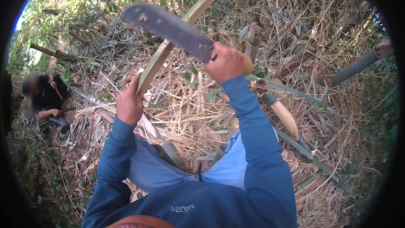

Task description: The person sits on the ground and uses a machete to shave and shape a long piece of split bamboo. They repeatedly scrape the surface and edges, turning the piece to work different sides. Another person is visible in the background also working with bamboo.

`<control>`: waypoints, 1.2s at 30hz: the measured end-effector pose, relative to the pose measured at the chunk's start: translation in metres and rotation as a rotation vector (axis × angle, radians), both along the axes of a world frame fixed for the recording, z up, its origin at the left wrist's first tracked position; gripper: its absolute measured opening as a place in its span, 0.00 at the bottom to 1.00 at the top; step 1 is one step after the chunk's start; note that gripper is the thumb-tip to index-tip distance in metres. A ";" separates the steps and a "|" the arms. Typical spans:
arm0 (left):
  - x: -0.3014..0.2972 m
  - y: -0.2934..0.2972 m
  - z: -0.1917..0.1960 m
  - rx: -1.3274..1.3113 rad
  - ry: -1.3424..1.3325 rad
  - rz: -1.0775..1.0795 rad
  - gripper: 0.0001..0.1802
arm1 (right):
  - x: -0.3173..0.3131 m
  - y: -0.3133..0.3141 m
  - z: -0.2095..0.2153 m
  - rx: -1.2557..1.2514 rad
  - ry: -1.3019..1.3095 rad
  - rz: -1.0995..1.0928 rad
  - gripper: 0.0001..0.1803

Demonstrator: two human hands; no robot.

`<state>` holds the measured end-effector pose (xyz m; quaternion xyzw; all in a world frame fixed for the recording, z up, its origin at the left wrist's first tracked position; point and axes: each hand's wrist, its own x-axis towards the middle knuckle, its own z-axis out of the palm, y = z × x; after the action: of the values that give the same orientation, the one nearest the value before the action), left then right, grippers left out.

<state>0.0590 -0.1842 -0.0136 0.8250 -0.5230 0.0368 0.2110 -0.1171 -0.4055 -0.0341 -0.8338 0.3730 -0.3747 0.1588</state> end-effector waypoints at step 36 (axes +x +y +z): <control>0.007 0.010 -0.027 -0.048 0.049 -0.133 0.36 | -0.065 -0.089 -0.002 0.088 -0.083 -0.258 0.15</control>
<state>0.0660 -0.1743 -0.0403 0.7838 -0.5702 0.0149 0.2454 -0.1822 -0.4949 -0.0364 -0.7549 0.4863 -0.4095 0.1612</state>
